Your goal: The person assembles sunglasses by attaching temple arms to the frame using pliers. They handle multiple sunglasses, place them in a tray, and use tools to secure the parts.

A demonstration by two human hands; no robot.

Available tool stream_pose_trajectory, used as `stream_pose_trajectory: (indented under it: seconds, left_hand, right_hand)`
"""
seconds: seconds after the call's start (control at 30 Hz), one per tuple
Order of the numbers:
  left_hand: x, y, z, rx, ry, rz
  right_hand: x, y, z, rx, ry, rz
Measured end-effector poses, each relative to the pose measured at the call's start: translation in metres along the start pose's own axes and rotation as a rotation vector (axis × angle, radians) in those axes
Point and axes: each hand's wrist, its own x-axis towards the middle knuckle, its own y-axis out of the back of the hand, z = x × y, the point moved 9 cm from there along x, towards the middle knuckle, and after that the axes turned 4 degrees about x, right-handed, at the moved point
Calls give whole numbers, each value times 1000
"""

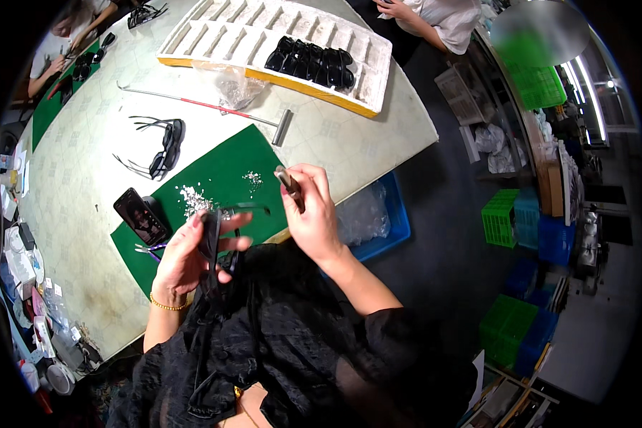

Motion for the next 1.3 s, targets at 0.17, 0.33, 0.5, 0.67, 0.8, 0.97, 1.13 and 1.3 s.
stream_pose_trajectory:
  seconds: [0.17, 0.33, 0.5, 0.67, 0.8, 0.97, 1.13, 1.3]
  left_hand:
    - [4, 24, 9, -371, -186, 52]
    - [-11, 55, 10, -218, -331, 316]
    - [-41, 64, 41, 154, -509, 567]
    - [-49, 68, 44, 124, -453, 640]
    - [-41, 67, 30, 38, -376, 638]
    - [-66, 86, 52, -12, -581, 652]
    - [-73, 76, 44, 13, -511, 652]
    - [-56, 63, 31, 289, -280, 553]
  right_hand:
    - [-39, -49, -64, 238, 366, -455]
    - [-60, -85, -49, 163, 329, -639]
    - [-80, -105, -22, 126, 203, -867]
    - [-64, -102, -23, 421, 102, -747]
    - [-58, -129, -18, 336, 93, -821]
    - [-87, -141, 40, 641, -446, -980]
    - [-41, -130, 172, -221, -412, -658]
    - [-27, -142, 164, -393, 52, -556]
